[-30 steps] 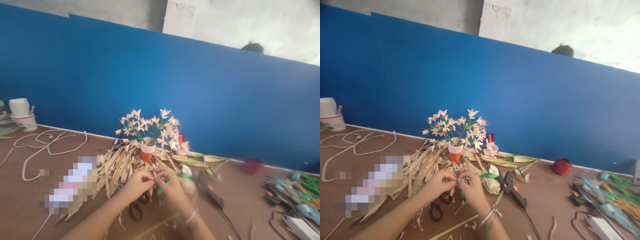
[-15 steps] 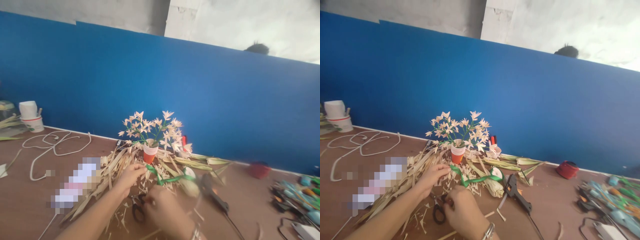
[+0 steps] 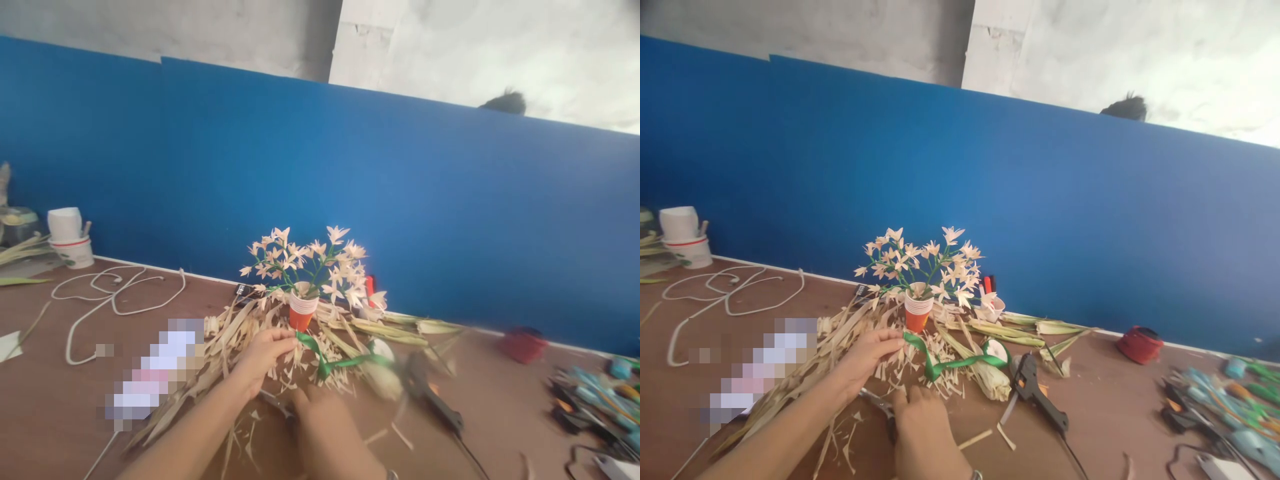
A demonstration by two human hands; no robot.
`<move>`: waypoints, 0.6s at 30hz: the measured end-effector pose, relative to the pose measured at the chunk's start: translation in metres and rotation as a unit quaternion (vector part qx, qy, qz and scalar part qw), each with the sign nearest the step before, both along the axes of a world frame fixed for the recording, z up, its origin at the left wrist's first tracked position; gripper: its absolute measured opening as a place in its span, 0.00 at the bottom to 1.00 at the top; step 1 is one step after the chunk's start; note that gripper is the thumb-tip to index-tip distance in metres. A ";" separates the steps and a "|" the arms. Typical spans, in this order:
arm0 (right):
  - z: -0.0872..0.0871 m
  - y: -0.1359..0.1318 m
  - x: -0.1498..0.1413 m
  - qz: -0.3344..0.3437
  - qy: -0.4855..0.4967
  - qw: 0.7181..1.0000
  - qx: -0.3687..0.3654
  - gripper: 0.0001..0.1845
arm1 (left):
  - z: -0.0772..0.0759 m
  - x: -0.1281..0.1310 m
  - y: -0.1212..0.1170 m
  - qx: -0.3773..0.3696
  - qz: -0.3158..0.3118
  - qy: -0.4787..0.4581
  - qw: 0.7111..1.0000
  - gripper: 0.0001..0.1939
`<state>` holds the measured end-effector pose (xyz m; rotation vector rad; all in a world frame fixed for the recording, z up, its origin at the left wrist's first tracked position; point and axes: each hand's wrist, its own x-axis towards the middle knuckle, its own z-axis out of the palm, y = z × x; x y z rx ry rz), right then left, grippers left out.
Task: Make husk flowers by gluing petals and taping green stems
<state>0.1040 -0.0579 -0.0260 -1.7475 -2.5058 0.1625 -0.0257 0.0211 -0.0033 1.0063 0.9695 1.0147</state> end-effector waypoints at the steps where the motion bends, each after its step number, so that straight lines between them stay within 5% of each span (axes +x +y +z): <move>1: 0.005 -0.001 0.002 -0.013 -0.007 1.000 -0.010 0.16 | 0.002 -0.001 0.000 -0.004 0.002 0.000 1.000 0.11; 10: 0.029 -0.005 0.036 0.031 0.146 0.984 -0.099 0.18 | 0.009 -0.004 0.000 0.010 0.008 0.015 1.000 0.09; 18: 0.047 0.021 0.085 -0.003 0.358 0.898 -0.254 0.14 | 0.010 -0.010 0.005 0.013 0.005 -0.027 1.000 0.06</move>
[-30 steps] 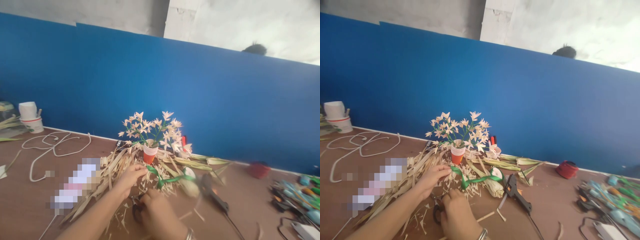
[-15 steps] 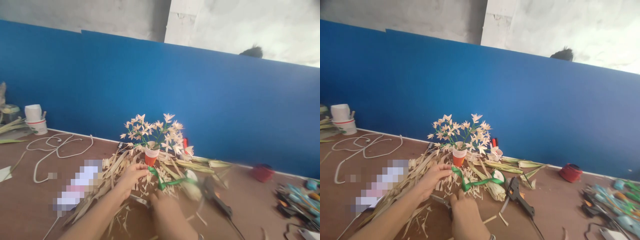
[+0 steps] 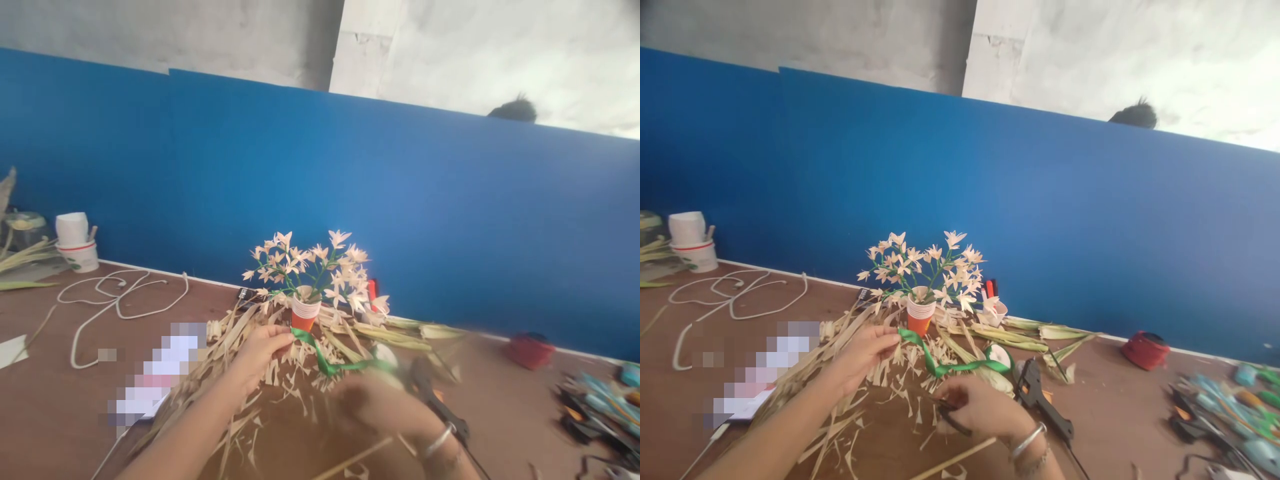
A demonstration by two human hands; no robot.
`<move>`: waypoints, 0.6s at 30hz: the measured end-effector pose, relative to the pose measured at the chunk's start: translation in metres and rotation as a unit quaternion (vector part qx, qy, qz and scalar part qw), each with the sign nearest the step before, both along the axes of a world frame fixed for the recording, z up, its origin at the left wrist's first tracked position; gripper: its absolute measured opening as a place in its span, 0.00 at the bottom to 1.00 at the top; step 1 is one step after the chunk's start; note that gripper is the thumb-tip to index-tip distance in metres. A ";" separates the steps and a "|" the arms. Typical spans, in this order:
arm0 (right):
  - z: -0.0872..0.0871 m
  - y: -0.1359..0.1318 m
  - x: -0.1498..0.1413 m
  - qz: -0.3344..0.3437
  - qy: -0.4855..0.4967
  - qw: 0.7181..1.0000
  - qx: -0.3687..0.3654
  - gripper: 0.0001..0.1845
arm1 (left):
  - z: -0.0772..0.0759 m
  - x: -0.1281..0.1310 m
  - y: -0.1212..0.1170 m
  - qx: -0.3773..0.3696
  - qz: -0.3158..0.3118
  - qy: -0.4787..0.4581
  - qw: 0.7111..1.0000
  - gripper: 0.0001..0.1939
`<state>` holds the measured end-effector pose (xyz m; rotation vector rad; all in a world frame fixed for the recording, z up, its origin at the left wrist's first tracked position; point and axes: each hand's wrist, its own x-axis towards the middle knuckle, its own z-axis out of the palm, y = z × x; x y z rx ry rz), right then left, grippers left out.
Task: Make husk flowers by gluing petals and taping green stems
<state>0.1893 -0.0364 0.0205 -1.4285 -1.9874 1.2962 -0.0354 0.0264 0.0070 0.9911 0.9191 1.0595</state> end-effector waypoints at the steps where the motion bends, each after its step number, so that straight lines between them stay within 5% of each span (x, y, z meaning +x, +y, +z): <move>1: -0.003 0.003 0.003 -0.017 0.027 0.999 -0.023 0.14 | 0.000 -0.001 0.001 -0.011 0.001 -0.011 1.000 0.06; 10: -0.024 0.007 -0.018 -0.086 0.174 0.974 -0.119 0.23 | -0.008 -0.002 0.003 -0.177 0.008 -0.157 0.972 0.05; 18: -0.042 0.010 -0.036 -0.122 0.271 0.951 -0.089 0.22 | -0.007 0.003 0.000 -0.210 0.009 -0.173 0.962 0.04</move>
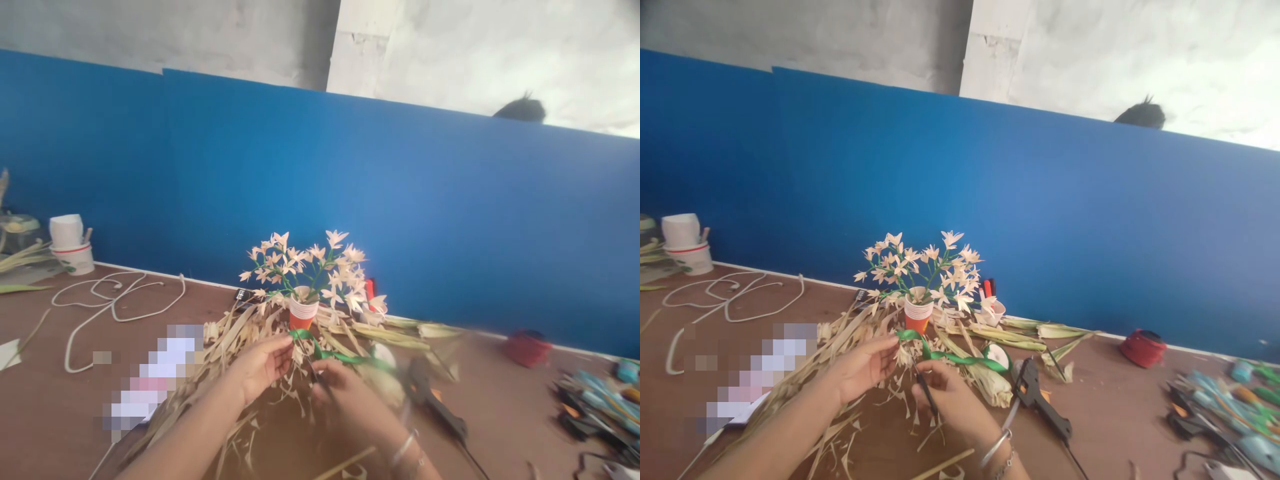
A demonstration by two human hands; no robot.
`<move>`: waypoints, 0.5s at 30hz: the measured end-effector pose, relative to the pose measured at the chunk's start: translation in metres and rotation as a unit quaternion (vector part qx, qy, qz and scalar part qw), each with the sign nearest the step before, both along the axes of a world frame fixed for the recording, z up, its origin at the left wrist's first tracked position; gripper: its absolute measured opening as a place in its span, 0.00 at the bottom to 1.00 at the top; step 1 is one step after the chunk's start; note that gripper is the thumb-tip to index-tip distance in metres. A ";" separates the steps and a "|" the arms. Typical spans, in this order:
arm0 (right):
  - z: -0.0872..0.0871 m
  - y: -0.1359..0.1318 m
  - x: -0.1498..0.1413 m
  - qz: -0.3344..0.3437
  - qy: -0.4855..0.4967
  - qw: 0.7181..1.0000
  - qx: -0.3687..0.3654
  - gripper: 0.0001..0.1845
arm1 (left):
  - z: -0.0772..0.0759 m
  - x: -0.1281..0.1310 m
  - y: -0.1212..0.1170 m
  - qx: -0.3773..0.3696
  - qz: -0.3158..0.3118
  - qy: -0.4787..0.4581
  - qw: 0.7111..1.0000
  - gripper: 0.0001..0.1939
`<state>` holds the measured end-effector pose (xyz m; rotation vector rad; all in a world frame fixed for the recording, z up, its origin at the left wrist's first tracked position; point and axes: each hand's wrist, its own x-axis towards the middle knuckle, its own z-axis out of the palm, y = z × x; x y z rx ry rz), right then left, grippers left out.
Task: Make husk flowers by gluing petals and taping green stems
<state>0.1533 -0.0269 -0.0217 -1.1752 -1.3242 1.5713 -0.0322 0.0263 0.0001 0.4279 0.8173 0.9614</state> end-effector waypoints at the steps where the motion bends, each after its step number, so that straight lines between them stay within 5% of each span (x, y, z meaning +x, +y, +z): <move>1: -0.003 0.000 -0.003 -0.006 0.008 1.000 0.010 0.23 | 0.000 0.001 -0.001 0.002 -0.006 -0.003 1.000 0.05; 15: -0.017 0.002 -0.013 -0.021 0.002 0.992 0.126 0.21 | -0.009 0.006 -0.006 0.050 -0.051 -0.045 0.996 0.07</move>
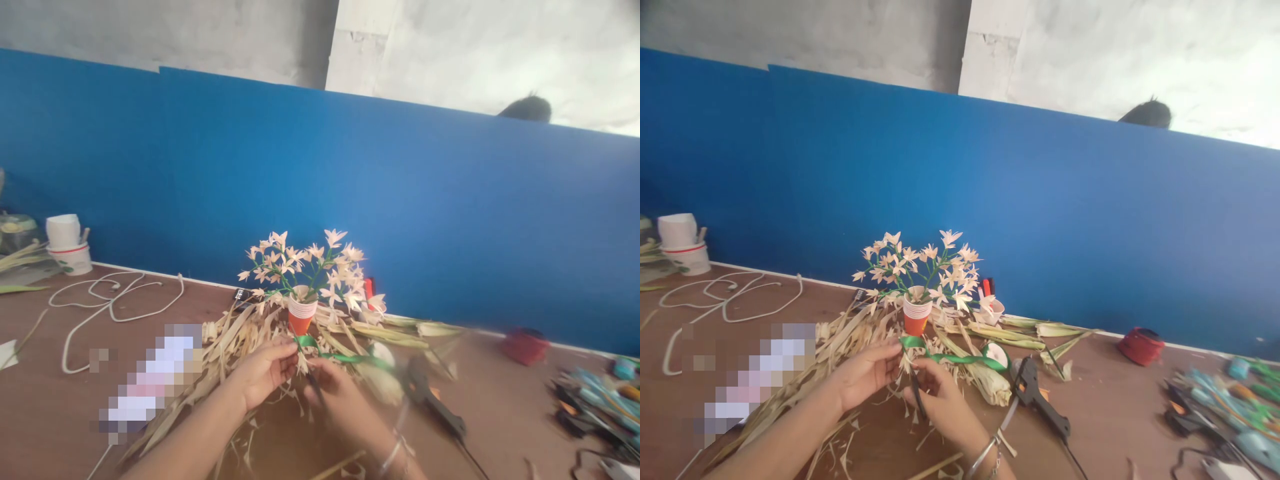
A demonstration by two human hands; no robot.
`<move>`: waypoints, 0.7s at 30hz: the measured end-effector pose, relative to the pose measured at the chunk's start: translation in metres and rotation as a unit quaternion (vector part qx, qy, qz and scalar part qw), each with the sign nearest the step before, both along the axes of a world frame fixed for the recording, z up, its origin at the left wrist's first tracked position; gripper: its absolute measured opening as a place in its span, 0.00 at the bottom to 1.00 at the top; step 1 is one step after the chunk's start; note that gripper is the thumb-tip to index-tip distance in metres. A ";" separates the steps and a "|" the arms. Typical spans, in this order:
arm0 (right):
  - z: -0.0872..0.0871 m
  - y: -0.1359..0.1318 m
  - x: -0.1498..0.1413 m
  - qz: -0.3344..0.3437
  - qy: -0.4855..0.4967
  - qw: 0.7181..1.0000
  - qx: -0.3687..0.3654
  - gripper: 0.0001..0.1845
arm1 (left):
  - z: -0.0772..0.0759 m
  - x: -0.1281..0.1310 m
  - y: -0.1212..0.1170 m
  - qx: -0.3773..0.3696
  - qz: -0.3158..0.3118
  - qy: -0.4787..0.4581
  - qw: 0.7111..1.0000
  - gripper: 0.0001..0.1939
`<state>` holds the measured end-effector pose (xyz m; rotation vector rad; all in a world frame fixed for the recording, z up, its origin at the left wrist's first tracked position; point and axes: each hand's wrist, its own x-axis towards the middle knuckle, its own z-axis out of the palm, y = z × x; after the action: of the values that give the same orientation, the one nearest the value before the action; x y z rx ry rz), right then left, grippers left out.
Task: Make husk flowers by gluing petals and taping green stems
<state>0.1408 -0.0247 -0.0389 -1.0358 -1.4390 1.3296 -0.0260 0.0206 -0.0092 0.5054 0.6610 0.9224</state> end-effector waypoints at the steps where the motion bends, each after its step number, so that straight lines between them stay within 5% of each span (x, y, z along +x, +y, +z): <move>1: 0.001 -0.001 -0.001 -0.002 -0.004 1.000 0.005 0.21 | 0.000 0.000 0.000 0.004 0.002 0.001 1.000 0.07; 21: 0.014 -0.007 -0.012 -0.087 -0.024 0.995 0.033 0.21 | 0.002 0.005 -0.006 0.049 0.035 0.038 0.997 0.08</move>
<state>0.1292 -0.0317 -0.0251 -1.1272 -1.3855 1.1326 -0.0213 0.0146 -0.0067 0.6095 0.7077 1.0084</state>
